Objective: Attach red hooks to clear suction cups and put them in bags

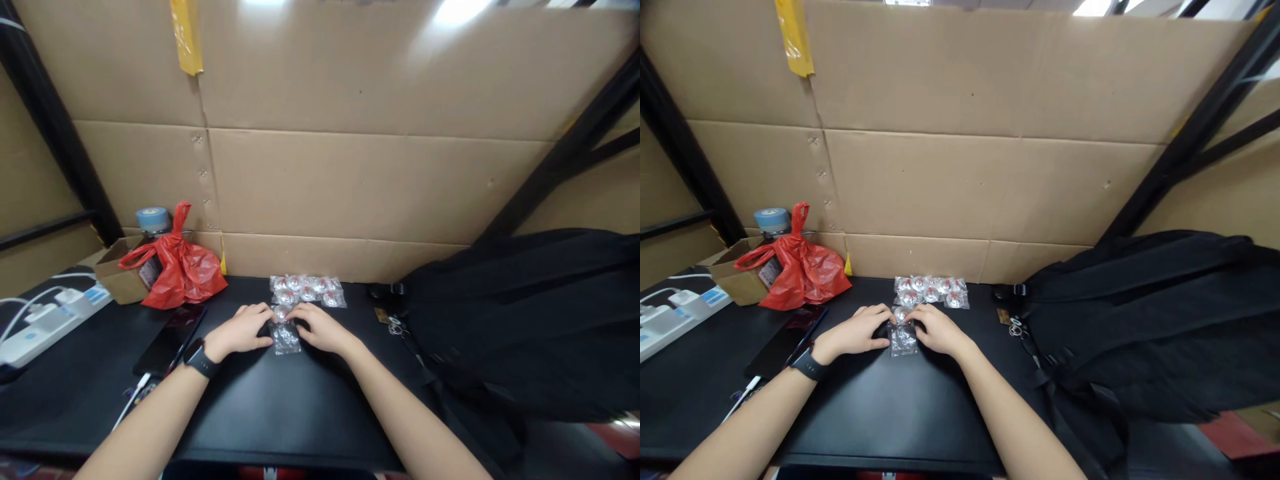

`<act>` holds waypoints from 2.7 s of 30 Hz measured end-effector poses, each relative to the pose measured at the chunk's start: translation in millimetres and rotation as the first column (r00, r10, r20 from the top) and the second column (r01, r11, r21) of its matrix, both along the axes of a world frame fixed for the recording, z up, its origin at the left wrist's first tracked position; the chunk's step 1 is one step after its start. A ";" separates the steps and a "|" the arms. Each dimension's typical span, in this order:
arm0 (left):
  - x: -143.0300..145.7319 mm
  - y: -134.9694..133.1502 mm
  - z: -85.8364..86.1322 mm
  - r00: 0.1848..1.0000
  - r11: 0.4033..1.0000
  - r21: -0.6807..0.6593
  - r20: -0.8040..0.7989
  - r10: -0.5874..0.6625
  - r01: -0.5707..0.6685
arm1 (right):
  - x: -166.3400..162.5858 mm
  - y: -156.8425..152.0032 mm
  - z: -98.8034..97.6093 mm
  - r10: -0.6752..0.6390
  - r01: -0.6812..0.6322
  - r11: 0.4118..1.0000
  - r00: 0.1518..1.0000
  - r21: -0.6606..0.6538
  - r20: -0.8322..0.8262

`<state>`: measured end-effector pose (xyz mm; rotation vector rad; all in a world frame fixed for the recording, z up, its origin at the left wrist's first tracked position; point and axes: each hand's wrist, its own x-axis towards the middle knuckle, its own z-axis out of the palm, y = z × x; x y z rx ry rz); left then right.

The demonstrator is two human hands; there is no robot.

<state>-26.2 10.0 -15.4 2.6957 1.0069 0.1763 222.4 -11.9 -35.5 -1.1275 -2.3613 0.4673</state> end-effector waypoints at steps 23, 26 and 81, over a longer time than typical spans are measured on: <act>9.7 13.6 -27.8 0.910 0.938 -0.054 0.230 0.346 -0.343 | -2.8 17.0 -32.0 -0.256 0.257 0.966 0.965 0.013 -0.065; 12.6 14.8 -35.1 0.885 0.914 -0.039 0.238 0.401 -0.404 | -6.0 17.4 -38.6 -0.344 0.346 0.938 0.938 0.023 -0.045; -14.6 -55.1 -32.8 0.917 0.918 0.019 -0.038 0.398 -0.397 | 31.5 -104.6 -49.8 -0.682 0.724 0.690 0.655 -0.010 0.326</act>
